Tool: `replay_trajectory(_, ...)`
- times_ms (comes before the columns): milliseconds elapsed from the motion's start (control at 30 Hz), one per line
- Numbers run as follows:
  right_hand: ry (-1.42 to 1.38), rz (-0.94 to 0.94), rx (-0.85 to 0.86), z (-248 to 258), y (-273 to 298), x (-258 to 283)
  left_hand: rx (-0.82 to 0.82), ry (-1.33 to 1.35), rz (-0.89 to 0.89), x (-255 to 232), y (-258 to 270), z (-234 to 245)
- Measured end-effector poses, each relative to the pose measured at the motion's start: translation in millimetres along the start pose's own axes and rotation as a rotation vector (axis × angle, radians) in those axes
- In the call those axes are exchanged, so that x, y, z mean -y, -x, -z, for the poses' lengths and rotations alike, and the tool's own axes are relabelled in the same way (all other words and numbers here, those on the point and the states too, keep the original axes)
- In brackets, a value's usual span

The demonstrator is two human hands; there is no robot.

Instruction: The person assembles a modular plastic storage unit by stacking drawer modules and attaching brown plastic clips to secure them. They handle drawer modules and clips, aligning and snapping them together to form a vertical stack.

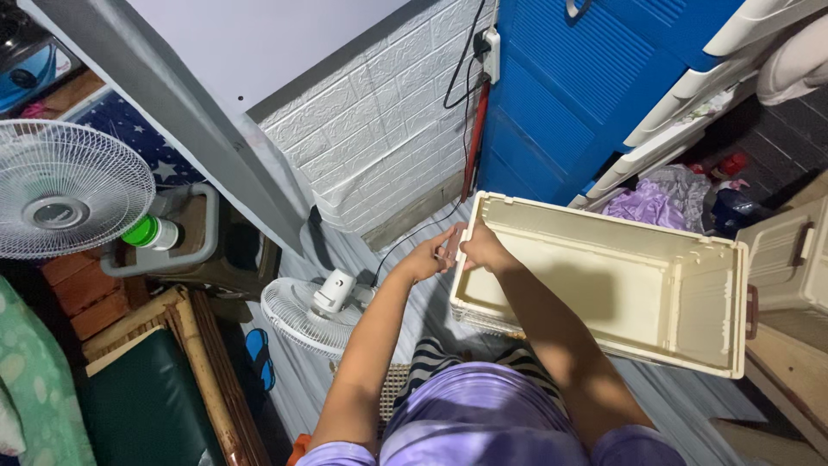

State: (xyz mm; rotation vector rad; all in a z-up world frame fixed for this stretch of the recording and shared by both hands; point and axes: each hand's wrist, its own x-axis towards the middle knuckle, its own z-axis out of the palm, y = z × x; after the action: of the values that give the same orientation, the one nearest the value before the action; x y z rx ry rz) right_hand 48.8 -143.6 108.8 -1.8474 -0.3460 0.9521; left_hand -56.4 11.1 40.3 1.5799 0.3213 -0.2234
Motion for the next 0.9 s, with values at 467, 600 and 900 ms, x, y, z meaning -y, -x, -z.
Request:
replay_trajectory(467,0.072,-0.090,-0.036,0.8,4.3,12.9,0.044,-0.024,-0.007,9.3,-4.7,4.0)
replay_trajectory(600,0.066,-0.088,-0.041,0.9,3.6,12.0,0.032,-0.012,0.006,6.0,-4.3,3.0)
replay_trajectory(900,0.076,-0.107,-0.055,-1.7,-1.9,8.4,-0.008,-0.178,-0.031,-6.8,2.2,-2.3)
